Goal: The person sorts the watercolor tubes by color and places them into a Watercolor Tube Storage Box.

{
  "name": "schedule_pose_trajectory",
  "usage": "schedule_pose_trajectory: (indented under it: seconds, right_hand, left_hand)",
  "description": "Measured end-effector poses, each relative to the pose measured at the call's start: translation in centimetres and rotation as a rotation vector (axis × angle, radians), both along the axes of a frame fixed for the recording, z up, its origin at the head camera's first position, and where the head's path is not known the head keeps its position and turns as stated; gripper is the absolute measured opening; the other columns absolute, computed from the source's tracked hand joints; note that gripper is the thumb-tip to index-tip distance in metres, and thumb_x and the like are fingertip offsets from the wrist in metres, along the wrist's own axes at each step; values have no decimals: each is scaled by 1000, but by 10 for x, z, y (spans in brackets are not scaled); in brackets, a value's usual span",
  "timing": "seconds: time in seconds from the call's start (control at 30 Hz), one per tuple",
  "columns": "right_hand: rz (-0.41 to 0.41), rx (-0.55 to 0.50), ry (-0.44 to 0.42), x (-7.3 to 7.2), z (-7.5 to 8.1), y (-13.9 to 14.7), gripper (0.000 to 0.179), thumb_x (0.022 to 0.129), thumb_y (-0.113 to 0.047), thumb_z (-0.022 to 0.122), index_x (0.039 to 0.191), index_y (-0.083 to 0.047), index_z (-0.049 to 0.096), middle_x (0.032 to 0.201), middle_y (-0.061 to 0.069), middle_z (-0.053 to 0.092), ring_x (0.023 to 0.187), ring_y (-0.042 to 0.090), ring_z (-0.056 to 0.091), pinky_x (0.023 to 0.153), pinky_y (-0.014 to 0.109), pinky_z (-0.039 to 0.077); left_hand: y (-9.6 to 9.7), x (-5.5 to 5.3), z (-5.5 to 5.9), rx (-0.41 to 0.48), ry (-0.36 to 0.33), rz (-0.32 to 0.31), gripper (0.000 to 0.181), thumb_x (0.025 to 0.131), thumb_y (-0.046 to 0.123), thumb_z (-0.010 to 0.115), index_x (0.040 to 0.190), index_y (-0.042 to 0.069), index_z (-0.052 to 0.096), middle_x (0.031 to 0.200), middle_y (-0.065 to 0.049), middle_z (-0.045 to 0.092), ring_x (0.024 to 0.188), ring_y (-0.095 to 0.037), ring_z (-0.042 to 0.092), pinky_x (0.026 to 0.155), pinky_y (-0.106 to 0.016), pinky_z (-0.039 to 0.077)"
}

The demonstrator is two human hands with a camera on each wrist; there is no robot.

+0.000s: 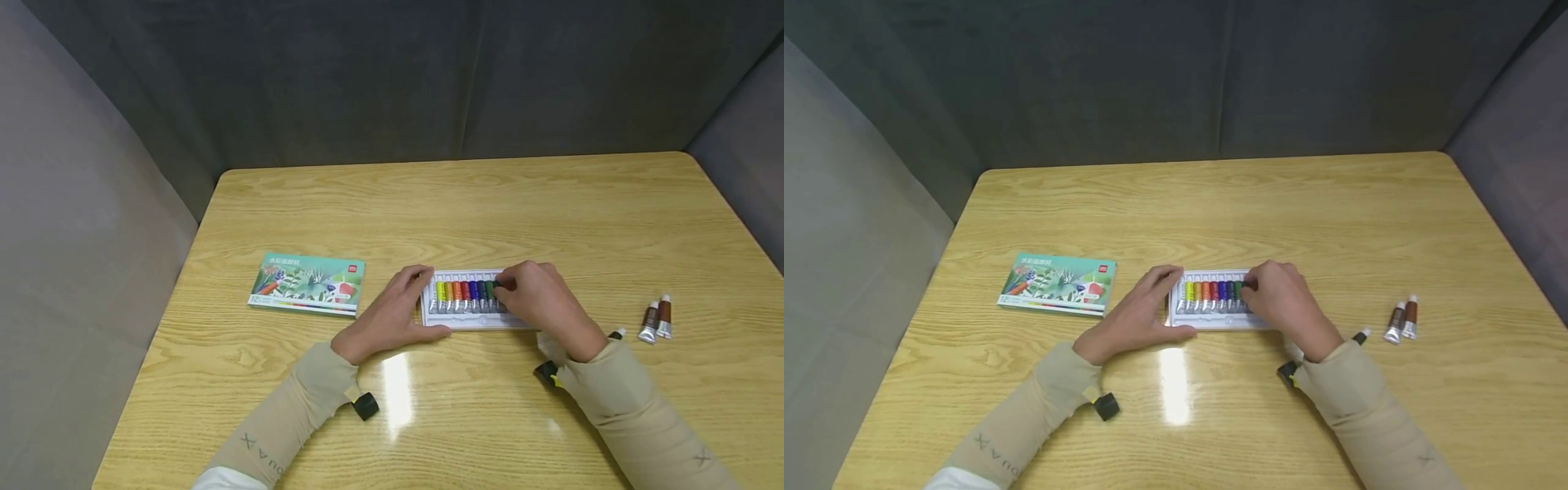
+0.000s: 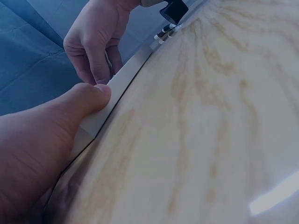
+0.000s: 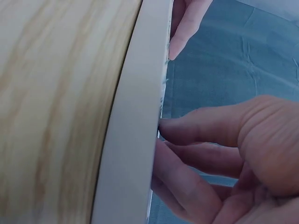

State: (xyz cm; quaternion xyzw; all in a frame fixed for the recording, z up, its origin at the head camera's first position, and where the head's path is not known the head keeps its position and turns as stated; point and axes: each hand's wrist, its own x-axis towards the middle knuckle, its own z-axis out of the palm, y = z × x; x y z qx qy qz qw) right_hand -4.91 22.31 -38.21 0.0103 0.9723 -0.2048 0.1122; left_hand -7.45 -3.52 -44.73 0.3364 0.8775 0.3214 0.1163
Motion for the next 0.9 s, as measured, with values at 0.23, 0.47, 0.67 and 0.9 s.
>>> schedule_pose_trajectory:
  seconds: [0.23,0.47,0.67,0.9]
  right_hand:
    - [2,-19,0,0,-1,1,31,96,-16,69,123,-1,75,125,22,73,116,38,69,93,55,55]
    - [10,-25,3,0,0,2,29,97,-12,68,122,-1,76,128,25,71,121,41,66,95,57,54]
    - [16,-18,15,0,-1,2,28,97,-11,67,121,-1,76,127,25,71,120,41,67,95,57,55]
    - [39,-10,15,0,0,4,27,97,-12,68,121,-1,76,126,24,72,113,36,69,90,53,56]
  left_hand:
    - [0,-1,-1,6,3,0,108,84,62,78,164,10,28,165,-5,32,152,-22,38,125,-40,37]
    - [0,-1,-2,4,13,0,109,83,62,79,164,10,28,165,-6,32,151,-22,38,125,-40,37]
    - [0,0,-2,2,11,0,108,83,62,79,164,10,28,165,-6,32,151,-22,38,125,-40,38]
    - [0,0,-2,-5,7,4,108,84,63,77,164,10,28,165,-5,32,151,-22,38,124,-40,38]
